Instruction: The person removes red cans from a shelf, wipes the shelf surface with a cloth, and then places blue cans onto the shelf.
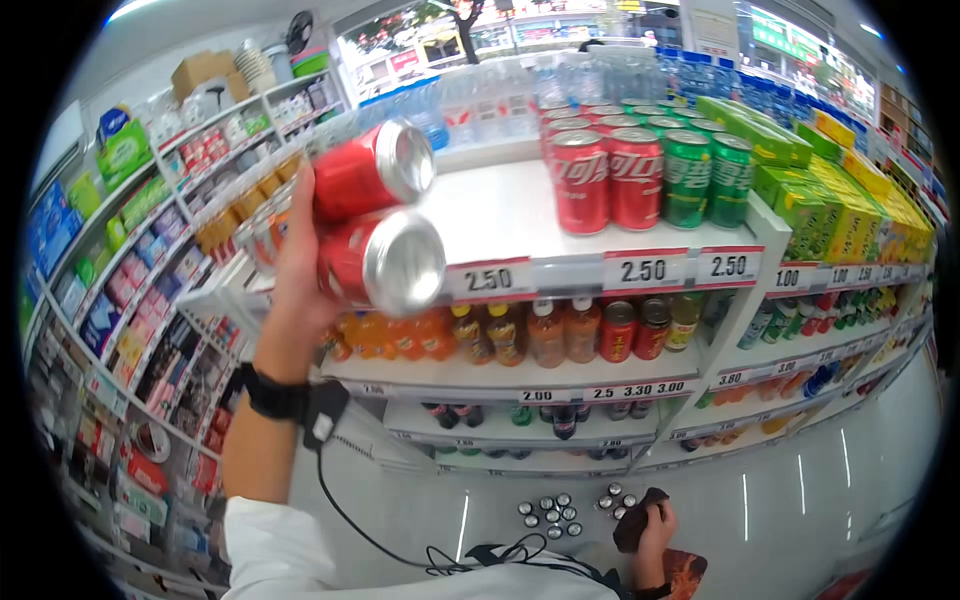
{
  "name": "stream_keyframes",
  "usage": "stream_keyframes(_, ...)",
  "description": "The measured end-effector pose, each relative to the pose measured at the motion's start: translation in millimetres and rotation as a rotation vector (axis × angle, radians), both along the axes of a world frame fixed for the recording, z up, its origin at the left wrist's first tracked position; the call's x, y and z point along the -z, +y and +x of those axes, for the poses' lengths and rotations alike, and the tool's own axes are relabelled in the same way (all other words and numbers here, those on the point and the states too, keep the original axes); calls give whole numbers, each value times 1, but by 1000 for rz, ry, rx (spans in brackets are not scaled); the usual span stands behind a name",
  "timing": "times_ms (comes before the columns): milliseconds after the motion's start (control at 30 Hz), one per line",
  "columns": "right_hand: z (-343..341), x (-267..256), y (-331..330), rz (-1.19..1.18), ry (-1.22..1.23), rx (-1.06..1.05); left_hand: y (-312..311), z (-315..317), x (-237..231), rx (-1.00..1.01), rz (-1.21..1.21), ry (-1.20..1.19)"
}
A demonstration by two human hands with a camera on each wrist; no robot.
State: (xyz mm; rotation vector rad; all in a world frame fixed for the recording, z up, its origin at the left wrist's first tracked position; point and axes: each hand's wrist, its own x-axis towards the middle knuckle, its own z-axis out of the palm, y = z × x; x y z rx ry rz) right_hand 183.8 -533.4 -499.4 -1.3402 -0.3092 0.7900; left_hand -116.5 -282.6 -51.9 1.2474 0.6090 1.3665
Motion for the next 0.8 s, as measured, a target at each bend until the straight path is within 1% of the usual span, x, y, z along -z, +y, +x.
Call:
stream_keyframes(33, -2, -9, 6, 20, 5, -35, -17, -10, 17, 164, -75, -56)
stream_keyframes(67, -9, -20, 15, 63, -1, -27, -22, -25, 37, 247, -118, -157)
stream_keyframes(100, -9, -19, 18, 72, -96, -98, -39, -18, 57, 115, -190, -163)
stream_keyframes(133, -18, -26, 14, 76, -72, -162, -52, -25, 80, 110, -256, -154)
stream_keyframes(167, -24, -46, 21, 100, -95, -205, -62, -30, 104, 201, -401, -164)
stream_keyframes(233, -41, -96, 29, 114, -162, -312, -86, -31, 137, 286, -479, -229)
stream_keyframes(267, -50, -120, 35, 150, -120, -336, -95, -30, 154, 260, -550, -256)
stream_keyframes(300, -54, -130, 41, 184, -195, -368, -101, -33, 169, 235, -612, -283)
stream_keyframes(333, -66, -154, 40, 183, -291, -381, -113, -44, 181, 371, -657, -281)
stream_keyframes(367, -78, -174, 43, 244, -265, -401, -118, -48, 194, 377, -691, -301)
stream_keyframes(400, -88, -187, 46, 301, -289, -416, -123, -50, 207, 406, -719, -355)
stream_keyframes(433, -102, -207, 40, 310, -268, -456, -132, -55, 218, 432, -757, -408)
stream_keyframes(467, -114, -216, 39, 320, -303, -451, -141, -63, 229, 486, -795, -427)
stream_keyframes(500, -120, -219, 39, 330, -430, -461, -147, -68, 239, 496, -816, -444)
stream_keyframes(567, -154, -249, 27, 372, -388, -552, -162, -77, 254, 642, -726, -504)
stream_keyframes(633, -180, -261, 19, 419, -572, -599, -175, -87, 248, 612, -780, -530)
stream_keyframes(667, -178, -256, 21, 455, -867, -636, -179, -94, 254, 655, -839, -610)
stream_keyframes(700, -189, -262, 17, 445, -942, -667, -182, -100, 259, 697, -894, -689)
stream_keyframes(767, -210, -262, 10, 454, -926, -717, -190, -110, 264, 696, -870, -721)
stream_keyframes(800, -218, -262, 8, 447, -928, -725, -192, -116, 264, 664, -870, -720)
